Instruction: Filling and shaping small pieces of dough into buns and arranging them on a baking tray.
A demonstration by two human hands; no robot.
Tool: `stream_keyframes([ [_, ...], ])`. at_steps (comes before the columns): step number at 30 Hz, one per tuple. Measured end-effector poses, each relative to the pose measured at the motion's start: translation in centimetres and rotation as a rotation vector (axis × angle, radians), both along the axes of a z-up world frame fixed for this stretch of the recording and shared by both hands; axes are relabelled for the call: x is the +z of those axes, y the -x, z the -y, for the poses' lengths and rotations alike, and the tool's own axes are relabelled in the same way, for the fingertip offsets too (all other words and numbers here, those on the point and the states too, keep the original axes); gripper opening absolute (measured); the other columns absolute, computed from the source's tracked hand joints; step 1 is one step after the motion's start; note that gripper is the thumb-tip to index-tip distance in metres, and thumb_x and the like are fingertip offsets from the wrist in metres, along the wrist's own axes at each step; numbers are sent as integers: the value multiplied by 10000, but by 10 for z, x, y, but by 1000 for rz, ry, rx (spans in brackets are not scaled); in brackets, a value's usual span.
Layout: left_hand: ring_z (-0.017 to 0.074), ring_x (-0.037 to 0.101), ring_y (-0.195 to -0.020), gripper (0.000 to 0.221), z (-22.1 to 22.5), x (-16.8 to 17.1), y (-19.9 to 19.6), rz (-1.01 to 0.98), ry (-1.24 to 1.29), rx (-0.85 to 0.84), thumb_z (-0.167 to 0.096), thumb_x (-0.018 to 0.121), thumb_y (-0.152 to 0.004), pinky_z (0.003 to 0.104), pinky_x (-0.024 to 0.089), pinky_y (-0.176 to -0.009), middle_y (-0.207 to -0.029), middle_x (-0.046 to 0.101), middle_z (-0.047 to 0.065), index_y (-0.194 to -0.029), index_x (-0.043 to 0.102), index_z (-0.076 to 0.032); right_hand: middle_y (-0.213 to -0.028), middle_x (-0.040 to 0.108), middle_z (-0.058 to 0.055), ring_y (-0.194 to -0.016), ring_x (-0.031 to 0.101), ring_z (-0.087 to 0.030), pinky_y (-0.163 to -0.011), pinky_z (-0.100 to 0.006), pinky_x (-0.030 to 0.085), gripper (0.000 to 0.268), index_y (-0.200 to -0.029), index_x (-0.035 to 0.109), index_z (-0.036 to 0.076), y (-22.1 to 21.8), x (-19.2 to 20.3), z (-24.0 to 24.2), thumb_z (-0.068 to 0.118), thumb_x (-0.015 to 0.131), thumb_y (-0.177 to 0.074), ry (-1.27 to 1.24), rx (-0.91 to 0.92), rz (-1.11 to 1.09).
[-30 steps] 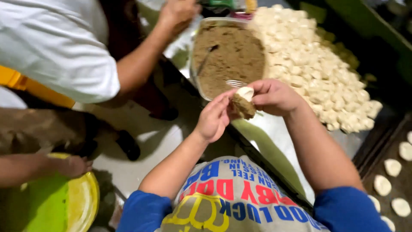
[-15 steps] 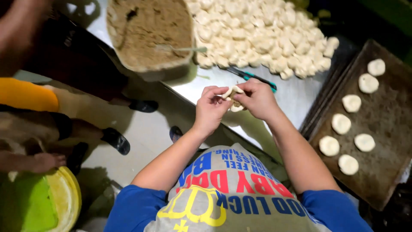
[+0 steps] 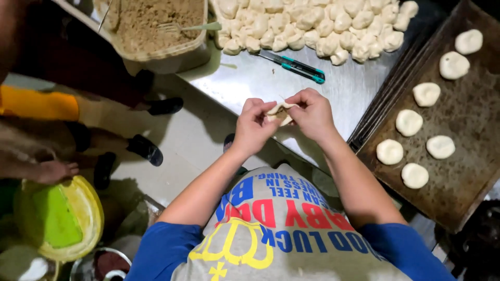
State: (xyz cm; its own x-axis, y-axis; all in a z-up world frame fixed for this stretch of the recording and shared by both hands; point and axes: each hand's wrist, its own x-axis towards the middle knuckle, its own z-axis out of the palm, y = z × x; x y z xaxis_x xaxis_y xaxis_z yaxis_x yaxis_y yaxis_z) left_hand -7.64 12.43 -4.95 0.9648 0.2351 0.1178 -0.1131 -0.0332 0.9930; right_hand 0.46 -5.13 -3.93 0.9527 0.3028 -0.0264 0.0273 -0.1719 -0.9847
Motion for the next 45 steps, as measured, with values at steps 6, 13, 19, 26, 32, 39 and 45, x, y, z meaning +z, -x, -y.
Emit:
stream_keyframes([
  [6,193,616,-789,203,-11,-29,-25,-21,-157,-12,30,755,-814,283,543,-680,-1021,532,113,-1011,733,-10,-1226,609,-193,-991,703,-365,-804,-398,626,533,-1353,669,45,13,5,-2,-58,693,-831,324,190,176],
  [13,207,644,-843,400,-49,-5,-40,-119,-103,-339,22,699,-805,272,590,-732,-1123,549,124,-1201,726,-26,-1214,636,-135,-975,725,-308,-807,-368,628,345,-1247,719,32,26,-3,-20,197,780,-949,511,41,330],
  [19,331,705,-812,250,-55,-14,-60,144,-462,-530,-48,694,-935,363,626,-708,-1113,557,141,-1176,731,8,-1092,697,-65,-922,735,-282,-790,-351,612,242,-1159,770,96,32,-21,-26,273,687,-1017,704,-47,320],
  [26,299,729,-820,120,-58,-52,-94,91,-435,-712,-70,699,-919,340,610,-732,-980,644,99,-997,764,-5,-1191,664,-52,-931,744,-295,-783,-391,637,223,-1121,750,90,48,-19,-53,263,685,-997,887,-170,375],
  [32,407,676,-766,201,-65,-72,-73,316,-731,-764,-114,639,-964,468,566,-637,-1035,593,158,-1095,695,28,-1147,643,-100,-845,730,-367,-718,-443,626,193,-1085,744,52,61,-70,-52,197,667,-985,953,-242,278],
  [39,265,687,-929,400,-91,-74,-96,387,-910,-785,-323,653,-1015,368,558,-742,-1056,666,88,-1318,679,-62,-1091,672,-75,-907,730,-303,-777,-390,601,364,-1293,712,94,71,-70,-22,212,752,-952,792,-349,162],
  [45,261,670,-788,146,-64,-66,-117,256,-887,-1030,-208,662,-972,362,541,-691,-871,625,38,-995,762,-103,-942,728,-92,-871,726,-312,-751,-405,592,167,-1061,781,77,41,-61,-43,168,755,-924,728,-244,166],
])
